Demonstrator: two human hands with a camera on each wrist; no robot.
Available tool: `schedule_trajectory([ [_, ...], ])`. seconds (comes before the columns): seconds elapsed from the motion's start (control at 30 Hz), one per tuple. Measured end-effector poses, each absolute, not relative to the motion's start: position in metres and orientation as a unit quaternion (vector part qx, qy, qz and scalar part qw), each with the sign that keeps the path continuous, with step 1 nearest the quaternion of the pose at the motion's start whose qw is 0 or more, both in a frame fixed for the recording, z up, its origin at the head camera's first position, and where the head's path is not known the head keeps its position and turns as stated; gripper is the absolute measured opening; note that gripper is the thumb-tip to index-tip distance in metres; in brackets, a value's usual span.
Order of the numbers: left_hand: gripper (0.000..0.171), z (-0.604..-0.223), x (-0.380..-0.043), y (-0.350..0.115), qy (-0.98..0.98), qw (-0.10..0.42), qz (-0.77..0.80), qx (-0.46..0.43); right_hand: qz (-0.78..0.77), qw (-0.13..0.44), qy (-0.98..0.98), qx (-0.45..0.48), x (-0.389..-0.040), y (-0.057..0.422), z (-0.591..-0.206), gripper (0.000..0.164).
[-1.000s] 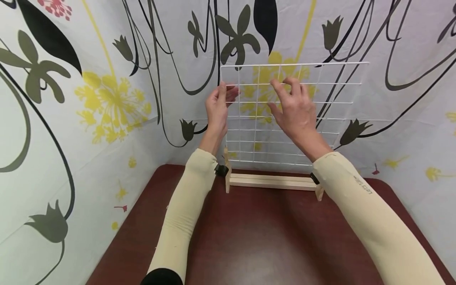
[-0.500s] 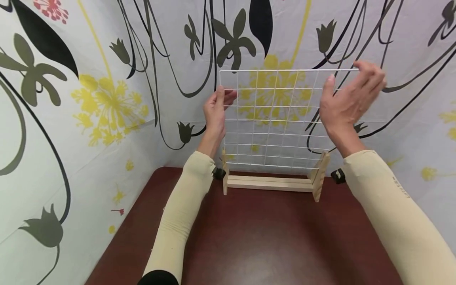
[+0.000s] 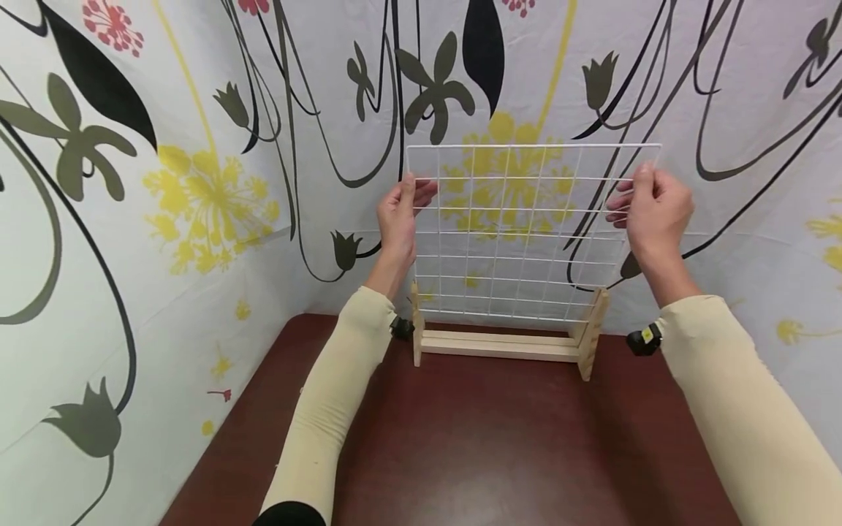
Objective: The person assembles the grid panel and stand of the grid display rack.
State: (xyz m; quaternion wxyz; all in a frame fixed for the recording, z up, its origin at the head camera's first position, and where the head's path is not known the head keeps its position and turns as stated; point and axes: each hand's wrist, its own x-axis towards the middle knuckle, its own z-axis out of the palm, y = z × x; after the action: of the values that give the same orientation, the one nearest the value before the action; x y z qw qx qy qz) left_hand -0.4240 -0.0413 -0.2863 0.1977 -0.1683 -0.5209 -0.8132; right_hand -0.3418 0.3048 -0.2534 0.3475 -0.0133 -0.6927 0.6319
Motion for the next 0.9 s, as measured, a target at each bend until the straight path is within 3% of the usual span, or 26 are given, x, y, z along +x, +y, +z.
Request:
schedule_trajectory([
  [0.9,0.038,-0.337,-0.422,-0.056,-0.639,0.202,-0.722,-0.170,0.521,0.300,-0.798,-0.034,-0.346,0.314,-0.307,0.056],
])
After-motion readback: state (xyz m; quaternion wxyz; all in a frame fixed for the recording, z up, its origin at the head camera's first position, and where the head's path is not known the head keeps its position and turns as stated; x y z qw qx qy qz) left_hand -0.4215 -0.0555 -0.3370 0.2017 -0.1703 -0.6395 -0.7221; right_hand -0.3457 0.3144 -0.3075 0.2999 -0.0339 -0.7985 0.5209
